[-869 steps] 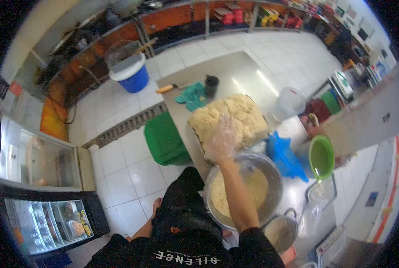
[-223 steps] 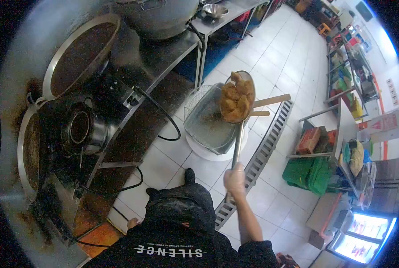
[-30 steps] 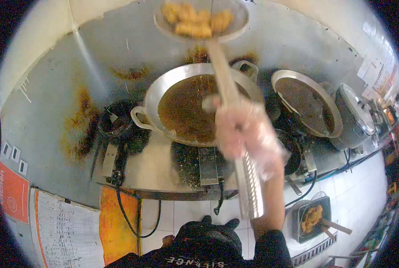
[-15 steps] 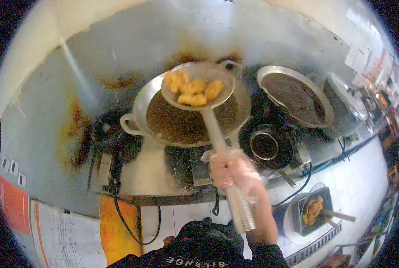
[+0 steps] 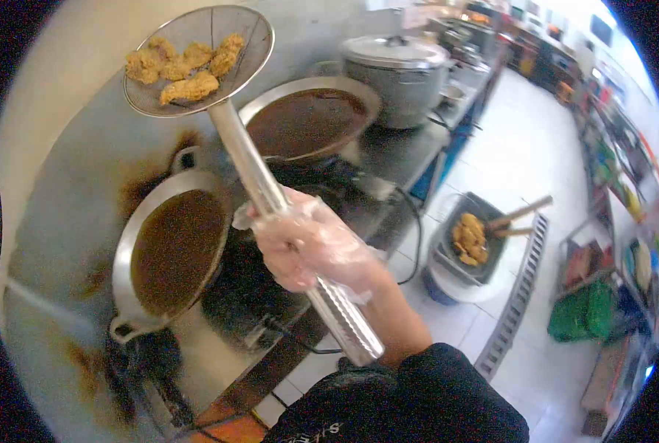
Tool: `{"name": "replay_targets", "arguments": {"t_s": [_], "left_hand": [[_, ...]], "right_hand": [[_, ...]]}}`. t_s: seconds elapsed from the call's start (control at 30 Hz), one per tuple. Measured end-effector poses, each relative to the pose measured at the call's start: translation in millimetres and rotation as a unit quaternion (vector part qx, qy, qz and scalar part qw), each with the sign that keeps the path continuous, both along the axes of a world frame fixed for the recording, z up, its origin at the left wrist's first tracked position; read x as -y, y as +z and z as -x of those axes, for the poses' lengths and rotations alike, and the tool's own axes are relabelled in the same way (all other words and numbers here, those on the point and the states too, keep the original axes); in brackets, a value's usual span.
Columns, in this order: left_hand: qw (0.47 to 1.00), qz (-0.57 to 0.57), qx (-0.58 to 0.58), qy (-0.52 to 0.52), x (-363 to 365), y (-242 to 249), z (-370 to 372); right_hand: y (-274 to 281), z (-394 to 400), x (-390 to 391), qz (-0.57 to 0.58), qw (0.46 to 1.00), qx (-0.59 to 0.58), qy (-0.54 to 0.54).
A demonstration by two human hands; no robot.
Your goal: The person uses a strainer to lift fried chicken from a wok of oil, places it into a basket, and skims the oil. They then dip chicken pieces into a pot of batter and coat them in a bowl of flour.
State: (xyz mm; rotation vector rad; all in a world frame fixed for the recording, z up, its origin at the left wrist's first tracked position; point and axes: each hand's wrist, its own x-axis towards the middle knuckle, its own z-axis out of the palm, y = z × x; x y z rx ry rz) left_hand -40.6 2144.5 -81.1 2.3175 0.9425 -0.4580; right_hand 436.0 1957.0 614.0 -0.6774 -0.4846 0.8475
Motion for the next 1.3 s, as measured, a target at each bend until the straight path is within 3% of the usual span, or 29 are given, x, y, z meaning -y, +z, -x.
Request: {"name": "replay_targets", "arguments": {"t_s": [0.07, 0.13, 0.2, 0.27, 0.5, 0.57, 0.6, 0.7, 0.73, 0.77, 0.8, 0.83, 0.9, 0.97, 1.0, 1.07, 1.1, 1.17, 1.23, 1.3], "left_hand": [[0.999, 0.015, 0.001, -0.033, 7.4, 3.3, -30.5], [0.998, 0.03, 0.003, -0.058, 19.4, 2.4, -58.7], [0.996, 0.042, 0.002, -0.08, 35.9, 4.2, -88.0], [0.993, 0.047, -0.003, -0.107, 56.7, 9.3, -116.6], [0.949, -0.041, -0.027, -0.311, 102.3, 3.6, -247.9], [0.937, -0.074, -0.021, -0.34, 110.7, 25.7, -271.0], [0.944, -0.072, -0.016, -0.321, 116.8, 39.7, -278.4], [0.995, 0.085, 0.054, -0.009, 131.2, 81.0, -284.7], [0.989, 0.125, 0.054, 0.053, 130.0, 80.5, -280.0], [0.978, 0.16, 0.057, 0.117, 131.2, 85.3, -278.1], [0.951, 0.226, 0.036, 0.208, 111.5, 51.1, -265.9], [0.933, 0.258, 0.031, 0.25, 104.7, 45.0, -250.3], [0.912, 0.287, 0.037, 0.29, 100.9, 43.9, -225.3], [0.953, 0.242, 0.025, 0.18, 110.9, 53.4, -216.9], [0.979, 0.191, -0.001, 0.071, 115.5, 69.4, -211.9], [0.976, 0.207, -0.045, 0.055, 131.8, 100.6, -202.6], [0.95, 0.269, -0.059, 0.148, 146.8, 132.5, -213.3], [0.956, 0.259, -0.056, 0.123, 127.4, 94.8, -179.9], [0.925, 0.273, -0.079, 0.251, 123.6, 115.0, -183.1], [0.943, 0.199, 0.005, 0.267, 149.8, 127.1, -161.9]], "right_hand": [[-14.0, 0.1, 65.3, 0.038, 0.996, 0.03, -0.081], [-24.4, 9.7, 134.0, 0.082, 0.986, -0.048, -0.137], [-44.4, 21.8, 195.5, 0.196, 0.952, -0.041, -0.23], [-67.4, 35.2, 250.4, 0.246, 0.915, -0.116, -0.298], [-167.2, 13.8, 391.1, 0.341, 0.851, -0.218, -0.336], [-190.7, -2.5, 415.4, 0.377, 0.83, -0.211, -0.354], [-197.4, -9.9, 427.3, 0.397, 0.817, -0.197, -0.368], [-239.5, -20.2, 440.1, 0.512, 0.744, -0.189, -0.386], [-255.1, -24.2, 445.1, 0.549, 0.712, -0.183, -0.399], [-277.4, -26.0, 449.6, 0.608, 0.663, -0.104, -0.424], [-305.0, -26.8, 453.2, 0.659, 0.607, -0.021, -0.444], [-333.8, -27.8, 455.1, 0.699, 0.544, 0.064, -0.459], [-408.7, -27.4, 457.0, 0.722, 0.501, 0.096, -0.468], [-463.9, -27.8, 451.9, 0.757, 0.457, 0.086, -0.459], [-499.2, -27.9, 449.8, 0.753, 0.474, 0.092, -0.447], [-569.4, -31.1, 449.1, 0.744, 0.51, 0.103, -0.418], [-585.1, -35.0, 445.5, 0.753, 0.521, 0.09, -0.392], [-617.5, -41.6, 432.2, 0.763, 0.544, 0.058, -0.344], [-650.6, -51.1, 419.7, 0.757, 0.537, 0.059, -0.368], [-673.4, -60.8, 412.3, 0.78, 0.52, 0.047, -0.345]]}}
